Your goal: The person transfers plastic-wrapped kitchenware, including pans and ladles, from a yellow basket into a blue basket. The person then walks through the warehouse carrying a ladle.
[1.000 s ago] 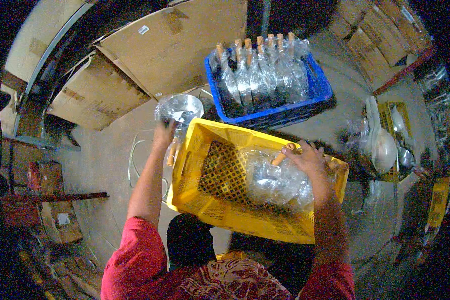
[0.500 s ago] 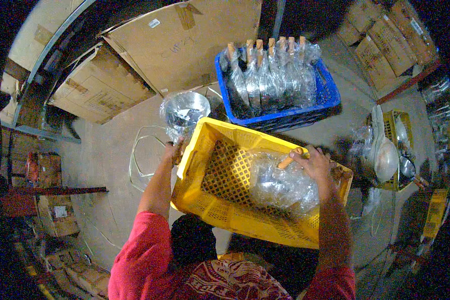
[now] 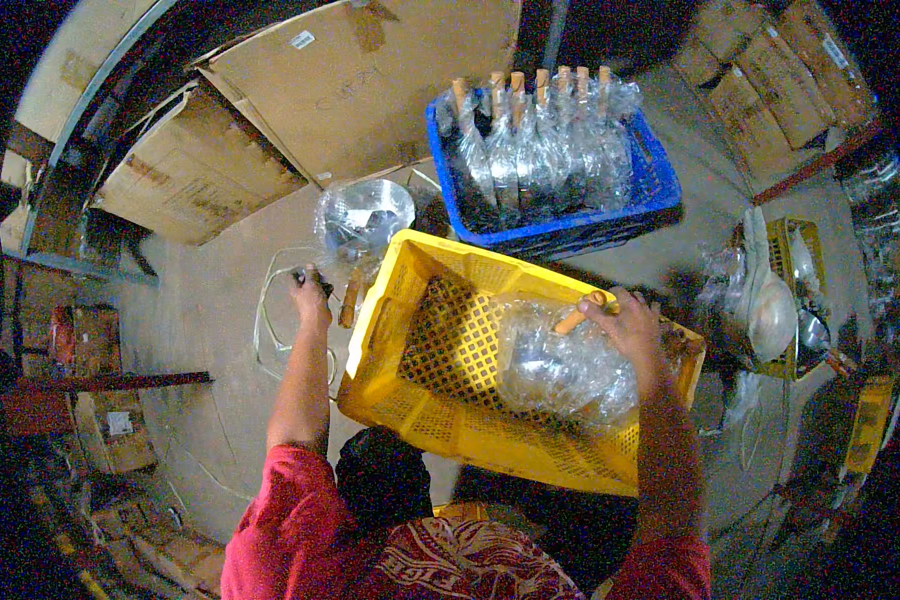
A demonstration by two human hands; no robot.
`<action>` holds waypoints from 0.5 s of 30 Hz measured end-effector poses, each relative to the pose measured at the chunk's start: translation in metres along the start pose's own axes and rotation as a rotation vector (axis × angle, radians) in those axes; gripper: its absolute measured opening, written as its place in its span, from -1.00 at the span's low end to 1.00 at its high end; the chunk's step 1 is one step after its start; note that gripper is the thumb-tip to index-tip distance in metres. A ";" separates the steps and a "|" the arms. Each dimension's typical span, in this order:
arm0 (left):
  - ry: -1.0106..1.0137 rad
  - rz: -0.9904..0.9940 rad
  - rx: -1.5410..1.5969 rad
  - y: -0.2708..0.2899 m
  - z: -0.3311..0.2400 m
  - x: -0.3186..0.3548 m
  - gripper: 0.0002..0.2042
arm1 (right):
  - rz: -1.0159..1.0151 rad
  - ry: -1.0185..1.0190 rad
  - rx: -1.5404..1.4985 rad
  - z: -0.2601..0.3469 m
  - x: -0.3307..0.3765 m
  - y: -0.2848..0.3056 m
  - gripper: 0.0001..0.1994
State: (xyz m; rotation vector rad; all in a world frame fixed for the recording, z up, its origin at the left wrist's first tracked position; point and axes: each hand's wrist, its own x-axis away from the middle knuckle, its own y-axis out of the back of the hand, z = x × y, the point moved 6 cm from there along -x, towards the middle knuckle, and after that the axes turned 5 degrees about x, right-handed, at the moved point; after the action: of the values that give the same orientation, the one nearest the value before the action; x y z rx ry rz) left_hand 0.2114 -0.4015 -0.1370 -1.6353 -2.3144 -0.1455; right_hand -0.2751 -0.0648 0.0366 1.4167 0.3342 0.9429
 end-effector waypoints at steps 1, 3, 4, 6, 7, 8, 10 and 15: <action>0.055 0.066 -0.047 -0.003 0.001 -0.008 -0.61 | 0.011 0.000 -0.001 0.000 -0.001 -0.001 -0.16; 0.076 0.184 -0.284 -0.002 0.002 -0.023 -0.56 | 0.022 -0.025 0.016 -0.001 -0.002 -0.001 -0.16; -0.079 0.246 -0.464 0.000 -0.004 -0.029 -0.58 | 0.028 -0.039 0.026 -0.001 -0.002 -0.001 -0.16; -0.318 0.306 -0.901 0.006 -0.009 -0.036 -0.59 | 0.002 -0.037 0.041 -0.001 -0.002 0.001 -0.16; -0.319 0.350 -1.013 0.010 -0.005 -0.038 -0.61 | 0.010 -0.045 0.060 -0.001 -0.002 0.001 -0.15; -0.227 0.395 -1.140 0.016 0.002 -0.042 -0.62 | 0.004 -0.044 0.024 -0.001 -0.002 0.001 -0.15; 0.008 0.313 -0.912 0.032 0.009 -0.048 -0.65 | 0.026 -0.060 -0.034 -0.003 -0.001 -0.001 -0.13; 0.345 0.211 0.365 0.028 0.031 -0.035 -0.71 | -0.010 -0.030 -0.015 -0.004 -0.004 -0.003 -0.14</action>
State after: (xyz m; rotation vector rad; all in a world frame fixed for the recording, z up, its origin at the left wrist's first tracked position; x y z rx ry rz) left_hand 0.2422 -0.4155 -0.1794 -1.5156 -1.7793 0.0387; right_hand -0.2795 -0.0643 0.0317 1.4128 0.3107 0.9131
